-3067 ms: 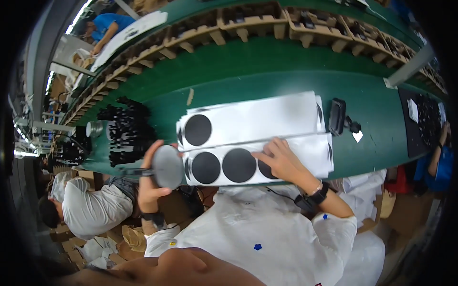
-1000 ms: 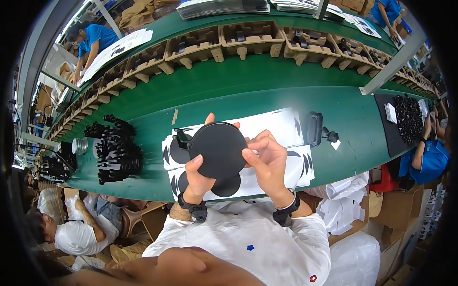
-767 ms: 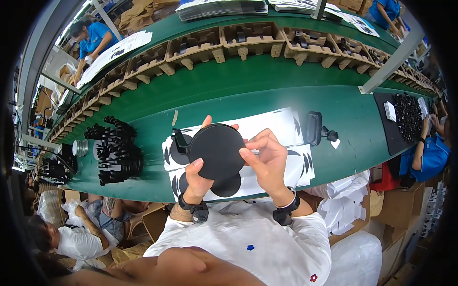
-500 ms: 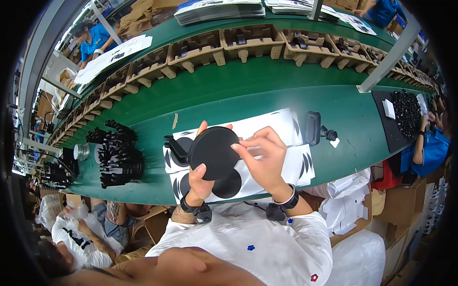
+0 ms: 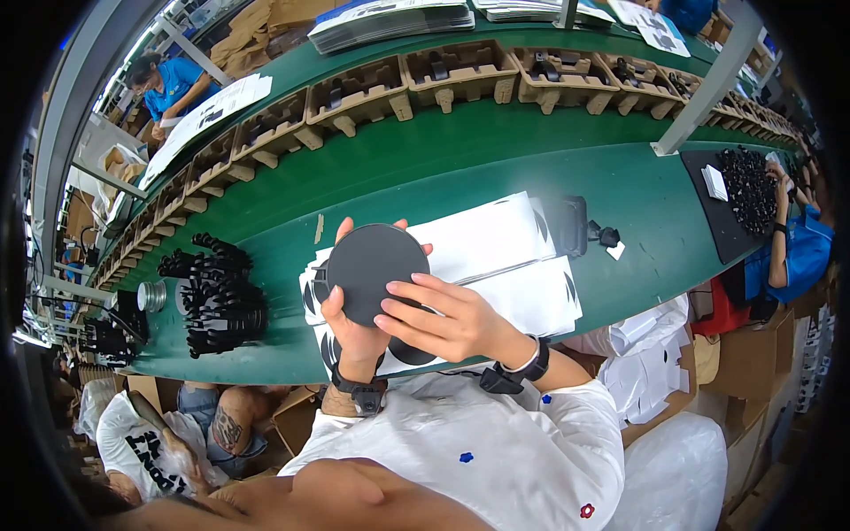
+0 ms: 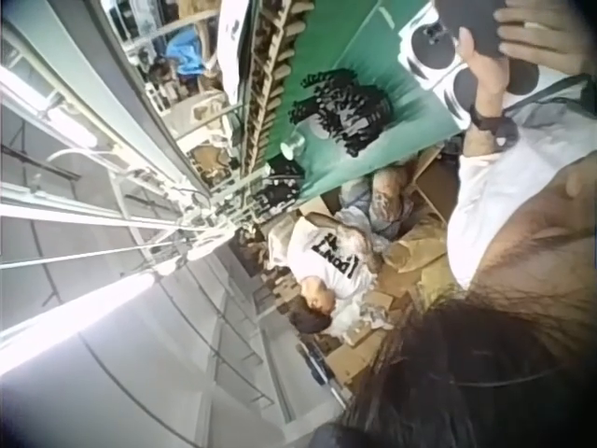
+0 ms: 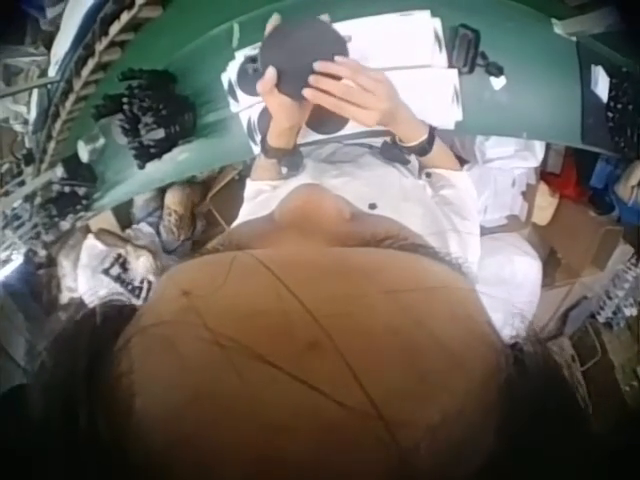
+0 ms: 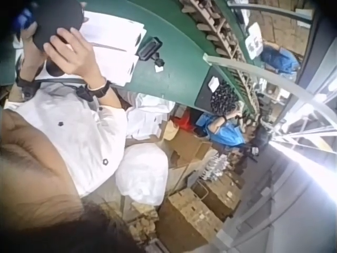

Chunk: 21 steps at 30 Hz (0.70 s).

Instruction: The person peels a black circular sticker from a sheet by hand and presses it onto the base of a black plastic stand. This process is repeated for several stands, which are then placed into a cardboard tray on the assembly line.

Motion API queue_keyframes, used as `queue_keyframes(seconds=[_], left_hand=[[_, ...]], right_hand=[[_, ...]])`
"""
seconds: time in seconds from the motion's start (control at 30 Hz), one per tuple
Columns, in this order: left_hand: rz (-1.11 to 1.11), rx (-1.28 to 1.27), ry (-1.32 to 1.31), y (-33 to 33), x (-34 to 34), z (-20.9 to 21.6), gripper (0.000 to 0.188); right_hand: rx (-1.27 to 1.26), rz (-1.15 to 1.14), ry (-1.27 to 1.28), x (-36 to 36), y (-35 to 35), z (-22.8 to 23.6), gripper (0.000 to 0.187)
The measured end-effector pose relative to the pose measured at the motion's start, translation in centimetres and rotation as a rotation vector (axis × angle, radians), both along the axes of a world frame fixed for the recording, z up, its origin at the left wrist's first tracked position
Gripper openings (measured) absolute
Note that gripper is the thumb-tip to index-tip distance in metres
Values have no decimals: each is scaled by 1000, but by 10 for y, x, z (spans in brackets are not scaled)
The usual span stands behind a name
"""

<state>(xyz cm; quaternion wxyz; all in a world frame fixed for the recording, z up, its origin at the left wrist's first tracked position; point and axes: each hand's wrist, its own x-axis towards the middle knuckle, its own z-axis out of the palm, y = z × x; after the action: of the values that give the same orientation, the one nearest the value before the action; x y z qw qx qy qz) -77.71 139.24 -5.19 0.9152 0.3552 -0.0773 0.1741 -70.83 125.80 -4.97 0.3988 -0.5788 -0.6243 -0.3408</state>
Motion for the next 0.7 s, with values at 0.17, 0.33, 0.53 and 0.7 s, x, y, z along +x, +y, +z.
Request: queue_keyframes(seconds=[0.17, 0.33, 0.53, 0.7], left_hand=[[23, 136, -158, 5, 11, -31, 93], [-119, 124, -81, 3, 15, -50, 93], [-300, 534, 140, 21, 0, -37, 75], [140, 1086, 220, 73, -45, -21, 57]], right_hand=[[0, -95, 9, -1, -2, -5, 25], [179, -225, 304, 13, 7, -5, 25], [232, -276, 666, 113, 33, 29, 21], [116, -805, 386, 295, 35, 51, 27]])
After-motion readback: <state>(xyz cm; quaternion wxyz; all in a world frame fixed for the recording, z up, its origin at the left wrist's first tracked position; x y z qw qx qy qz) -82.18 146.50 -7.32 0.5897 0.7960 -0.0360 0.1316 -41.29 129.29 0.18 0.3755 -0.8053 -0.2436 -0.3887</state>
